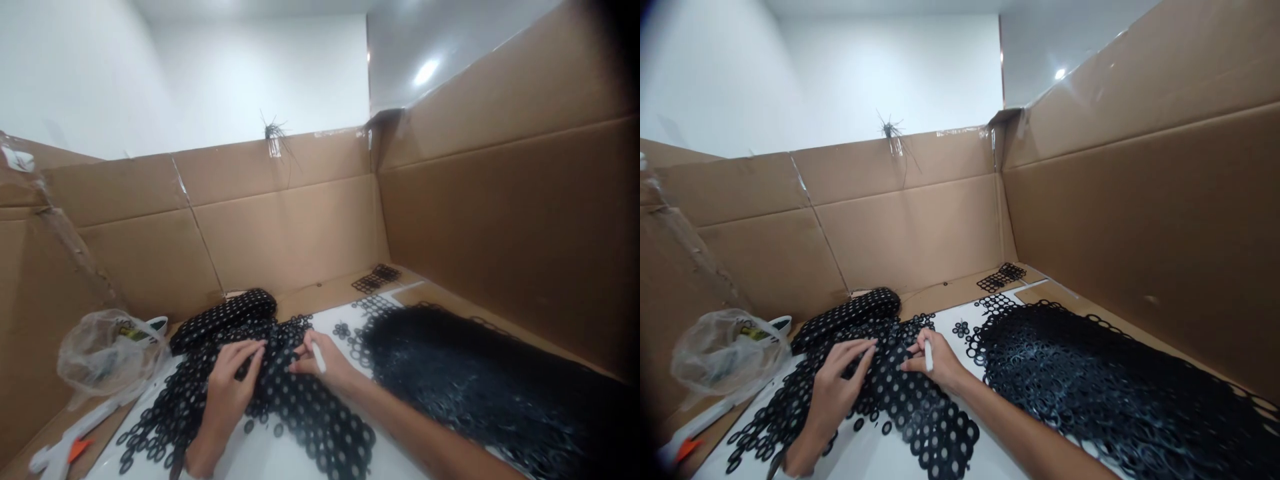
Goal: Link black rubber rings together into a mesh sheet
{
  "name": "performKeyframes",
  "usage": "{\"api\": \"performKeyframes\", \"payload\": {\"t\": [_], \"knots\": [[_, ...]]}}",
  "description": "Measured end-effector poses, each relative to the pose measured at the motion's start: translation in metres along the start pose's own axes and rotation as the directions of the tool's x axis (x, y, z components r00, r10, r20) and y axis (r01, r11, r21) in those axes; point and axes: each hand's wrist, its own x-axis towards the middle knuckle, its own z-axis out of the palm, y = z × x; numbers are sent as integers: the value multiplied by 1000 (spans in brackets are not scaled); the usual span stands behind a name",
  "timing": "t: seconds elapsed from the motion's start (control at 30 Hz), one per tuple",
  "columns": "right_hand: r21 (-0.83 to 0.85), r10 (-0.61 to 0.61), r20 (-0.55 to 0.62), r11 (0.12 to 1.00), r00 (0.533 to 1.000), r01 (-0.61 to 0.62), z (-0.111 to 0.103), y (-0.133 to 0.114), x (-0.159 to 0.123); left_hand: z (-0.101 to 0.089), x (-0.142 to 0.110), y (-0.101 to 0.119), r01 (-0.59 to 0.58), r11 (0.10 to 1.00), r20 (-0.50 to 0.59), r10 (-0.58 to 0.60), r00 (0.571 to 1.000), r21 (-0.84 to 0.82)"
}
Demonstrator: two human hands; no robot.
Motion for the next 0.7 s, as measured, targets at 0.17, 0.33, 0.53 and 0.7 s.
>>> {"api": "performKeyframes", "payload": {"t": [0.17,0.33,0.53,0.7], "knots": [[-251,-258,65,931,964,266,10,-17,-12,18,-11,11,65,990,128,-50,991,-121],[-489,-442,287,695,850,527,14,-17,-22,28,-17,3,241,949,202,-201,959,-204],[-546,-376,271,698,886,463,8,-10,-19,8,-5,-38,361,925,-42,-368,929,-117],[-476,-208,257,823,944,311,-9,-11,-10,-22,6,-57,282,957,-163,-269,949,63]]}}
